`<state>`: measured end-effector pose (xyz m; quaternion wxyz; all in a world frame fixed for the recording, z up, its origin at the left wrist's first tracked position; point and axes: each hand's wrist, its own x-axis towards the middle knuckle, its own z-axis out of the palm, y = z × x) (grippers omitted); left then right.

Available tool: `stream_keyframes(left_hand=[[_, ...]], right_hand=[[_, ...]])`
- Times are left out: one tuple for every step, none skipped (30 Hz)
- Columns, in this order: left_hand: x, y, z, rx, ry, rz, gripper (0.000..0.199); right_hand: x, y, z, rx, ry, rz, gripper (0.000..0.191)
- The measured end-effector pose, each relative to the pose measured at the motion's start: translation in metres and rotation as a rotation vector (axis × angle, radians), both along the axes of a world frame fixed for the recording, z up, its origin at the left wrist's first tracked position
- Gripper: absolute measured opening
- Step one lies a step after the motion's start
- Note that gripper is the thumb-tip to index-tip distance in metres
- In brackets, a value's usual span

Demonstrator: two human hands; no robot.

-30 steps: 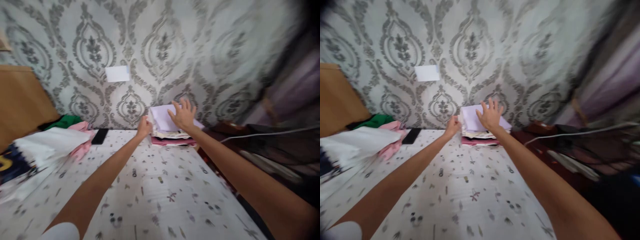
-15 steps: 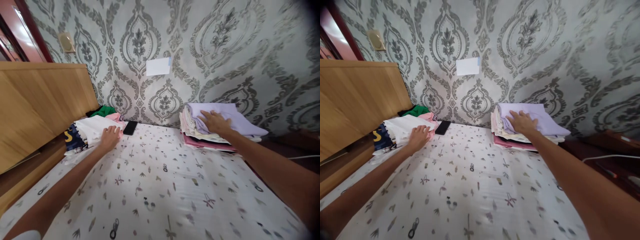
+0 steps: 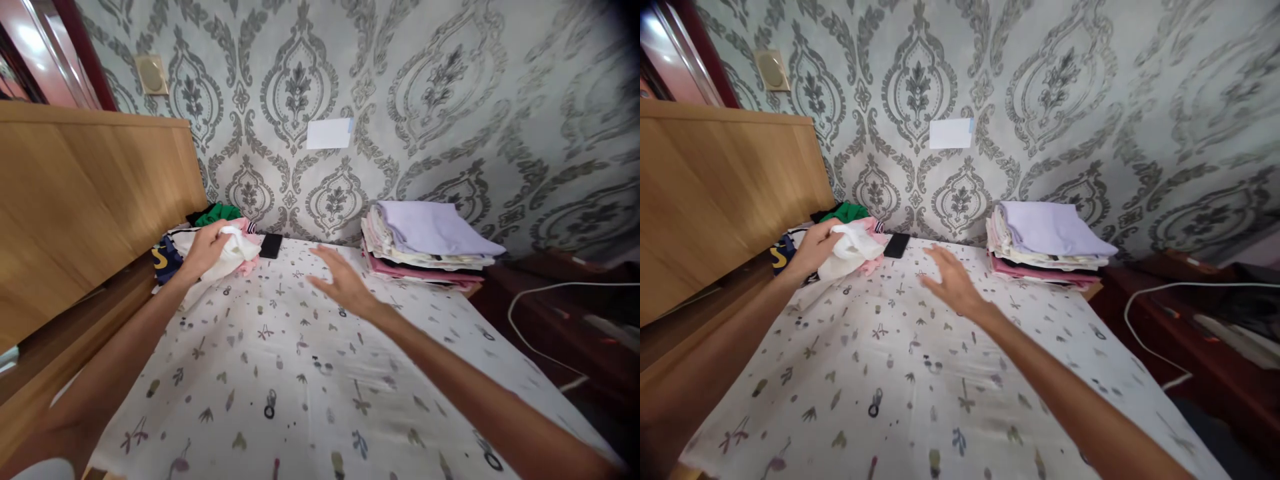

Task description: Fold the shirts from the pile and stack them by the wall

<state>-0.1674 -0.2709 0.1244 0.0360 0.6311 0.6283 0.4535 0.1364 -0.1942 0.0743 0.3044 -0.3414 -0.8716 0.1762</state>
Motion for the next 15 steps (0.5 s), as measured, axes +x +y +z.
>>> stream_keyframes(left_hand=[[0.016,-0.010,0.006,-0.015,-0.107,-0.122,0.016],[0.032,-0.022,0.011,-0.054,-0.200,-0.240,0.017],[0.047,-0.034,0.016,-0.111,-0.263,-0.356,0.018],[0.060,-0.046,0.021,-0.154,-0.314,-0.440,0.018],[0.071,-0.056,0.025,-0.186,-0.351,-0.499,0.019],[0.079,-0.065,0.029,-0.196,-0.385,-0.525,0.019],[0.083,-0.072,0.033,-0.195,-0.420,-0.522,0.017],[0.085,-0.077,0.035,-0.190,-0.459,-0.503,0.015],[0.085,-0.080,0.036,-0.189,-0.505,-0.486,0.015],[0.084,-0.081,0.034,-0.198,-0.551,-0.484,0.019],[0.083,-0.083,0.031,-0.222,-0.591,-0.507,0.028],[0.082,-0.085,0.025,-0.258,-0.617,-0.553,0.040],[0.083,-0.087,0.016,-0.298,-0.626,-0.614,0.052],[0.084,-0.091,0.006,-0.341,-0.615,-0.681,0.063],[0.086,-0.095,-0.006,-0.395,-0.581,-0.743,0.070]], right_hand=[[-0.018,-0.019,-0.004,-0.013,0.019,0.053,0.069],[-0.034,-0.036,-0.006,-0.012,0.042,0.096,0.080],[-0.046,-0.051,-0.008,-0.004,0.081,0.125,0.083],[-0.056,-0.063,-0.009,0.002,0.130,0.143,0.077],[-0.061,-0.072,-0.008,-0.001,0.181,0.152,0.064],[-0.062,-0.080,-0.005,-0.017,0.230,0.151,0.047],[-0.060,-0.086,-0.001,-0.044,0.274,0.141,0.033],[-0.055,-0.090,0.005,-0.077,0.312,0.126,0.024],[-0.047,-0.094,0.012,-0.109,0.346,0.108,0.020],[-0.039,-0.098,0.020,-0.136,0.384,0.090,0.017],[-0.030,-0.102,0.028,-0.160,0.424,0.075,0.015],[-0.021,-0.107,0.037,-0.181,0.465,0.062,0.013],[-0.013,-0.112,0.046,-0.204,0.501,0.046,0.012],[-0.005,-0.118,0.053,-0.227,0.530,0.025,0.012],[0.001,-0.125,0.060,-0.248,0.550,0.001,0.013]])
